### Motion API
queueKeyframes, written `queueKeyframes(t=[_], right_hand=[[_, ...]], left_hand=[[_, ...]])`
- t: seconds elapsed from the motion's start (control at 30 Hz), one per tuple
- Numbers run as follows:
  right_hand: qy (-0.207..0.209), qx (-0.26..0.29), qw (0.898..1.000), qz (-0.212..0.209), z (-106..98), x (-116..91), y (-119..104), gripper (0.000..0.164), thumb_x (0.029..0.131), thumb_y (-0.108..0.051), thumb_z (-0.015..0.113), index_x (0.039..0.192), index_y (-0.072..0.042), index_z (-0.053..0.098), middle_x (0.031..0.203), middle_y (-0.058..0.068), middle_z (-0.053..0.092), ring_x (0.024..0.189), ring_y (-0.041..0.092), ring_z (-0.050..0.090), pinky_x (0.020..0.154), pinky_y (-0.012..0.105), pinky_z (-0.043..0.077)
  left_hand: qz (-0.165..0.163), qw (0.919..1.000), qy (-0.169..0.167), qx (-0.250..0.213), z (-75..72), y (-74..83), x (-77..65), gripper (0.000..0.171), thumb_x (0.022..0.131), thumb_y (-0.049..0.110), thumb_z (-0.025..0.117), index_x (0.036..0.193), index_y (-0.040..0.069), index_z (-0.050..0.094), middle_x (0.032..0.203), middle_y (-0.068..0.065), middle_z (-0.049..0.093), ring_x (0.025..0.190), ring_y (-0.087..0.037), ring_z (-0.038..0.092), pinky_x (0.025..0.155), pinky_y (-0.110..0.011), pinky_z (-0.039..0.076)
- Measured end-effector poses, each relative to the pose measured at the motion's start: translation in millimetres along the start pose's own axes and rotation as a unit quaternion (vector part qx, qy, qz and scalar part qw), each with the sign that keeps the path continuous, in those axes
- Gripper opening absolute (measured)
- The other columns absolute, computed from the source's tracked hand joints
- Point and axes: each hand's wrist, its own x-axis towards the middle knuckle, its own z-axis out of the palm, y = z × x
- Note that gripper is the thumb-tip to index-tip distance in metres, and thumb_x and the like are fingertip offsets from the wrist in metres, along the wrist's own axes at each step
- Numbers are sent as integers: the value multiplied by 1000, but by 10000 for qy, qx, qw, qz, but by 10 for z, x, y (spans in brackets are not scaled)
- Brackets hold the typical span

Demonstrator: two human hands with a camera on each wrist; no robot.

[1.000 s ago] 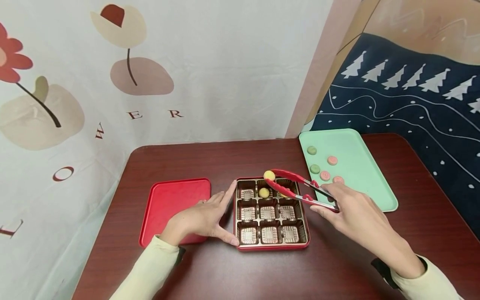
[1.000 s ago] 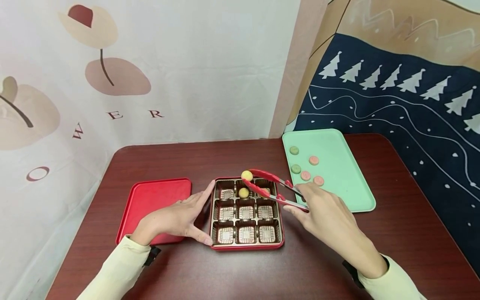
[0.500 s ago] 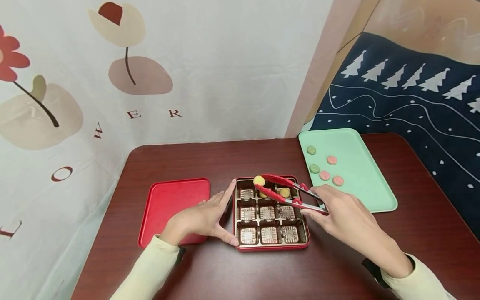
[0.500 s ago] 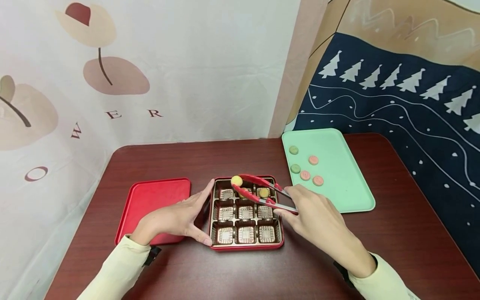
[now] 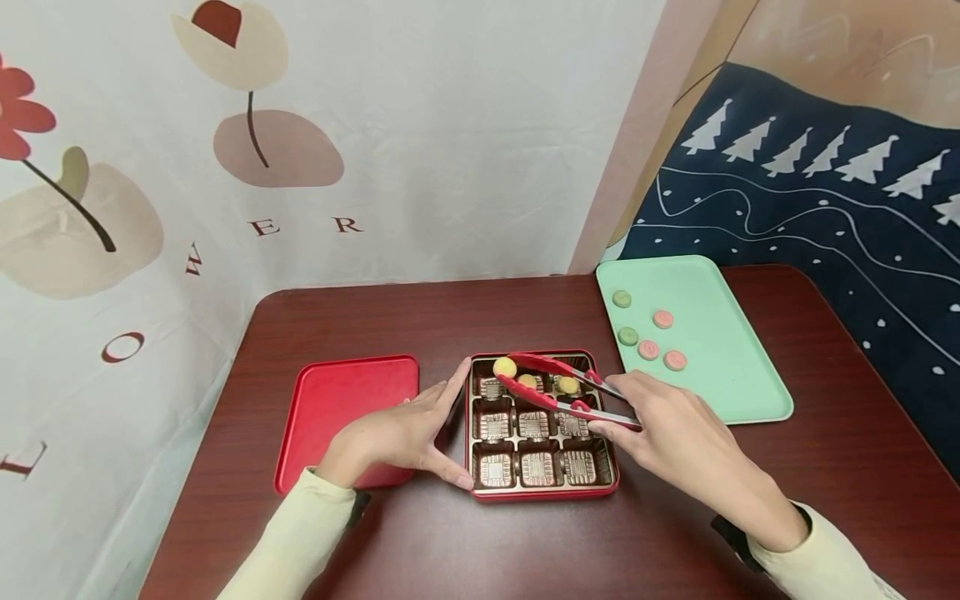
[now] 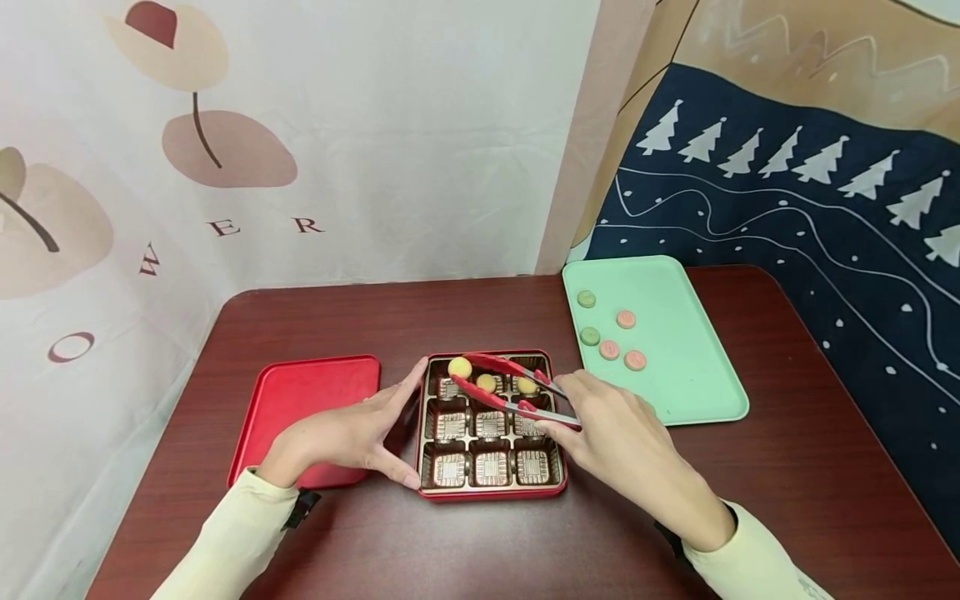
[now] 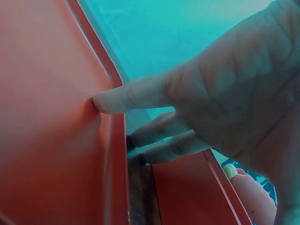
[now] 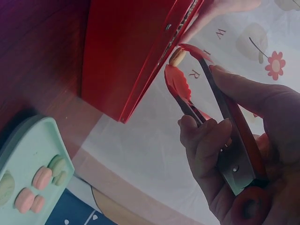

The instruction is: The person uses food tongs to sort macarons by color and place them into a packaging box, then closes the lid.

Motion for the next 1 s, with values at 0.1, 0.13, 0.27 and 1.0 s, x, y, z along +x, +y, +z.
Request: queueKeyframes(t=[0.1,0.13,0.27,1.0], right_hand=[[-43,3,10000,6,11,19,-16,49,89,-33,94,124,-4,75,112,7,75,92,22,74,69,46,63],[-69,7,10000,28,13,25,-23,49,89,-33,94,124,-4,75,113,7,76,92,22,74,70,46,63],[-140,42,9999,85,17,48,-47,50,89,-33,94,125,-4,75,113,7,76,91,23,74,69,46,63],[-155,-26,9999,57,73,115,-127,47,87,-32,96,119,-4,74,103,5,74,77,16,67,60,37,57]], left_hand=[[4,10000,-13,-36,-1,-6,-7,154,78,59,97,174,15,-15,176,-22,23,162,-36,24,128,-58,28],[2,10000,-15,-51,0,-9,-10,154,78,59,97,174,15,-15,176,-23,24,162,-36,24,127,-58,28],[-15,10000,-22,-66,3,-20,-14,153,79,60,96,174,17,-15,175,-23,25,162,-37,24,127,-62,26],[-133,9999,-75,-42,21,-9,-3,153,79,62,95,174,20,-17,177,-22,22,164,-41,16,127,-68,17]])
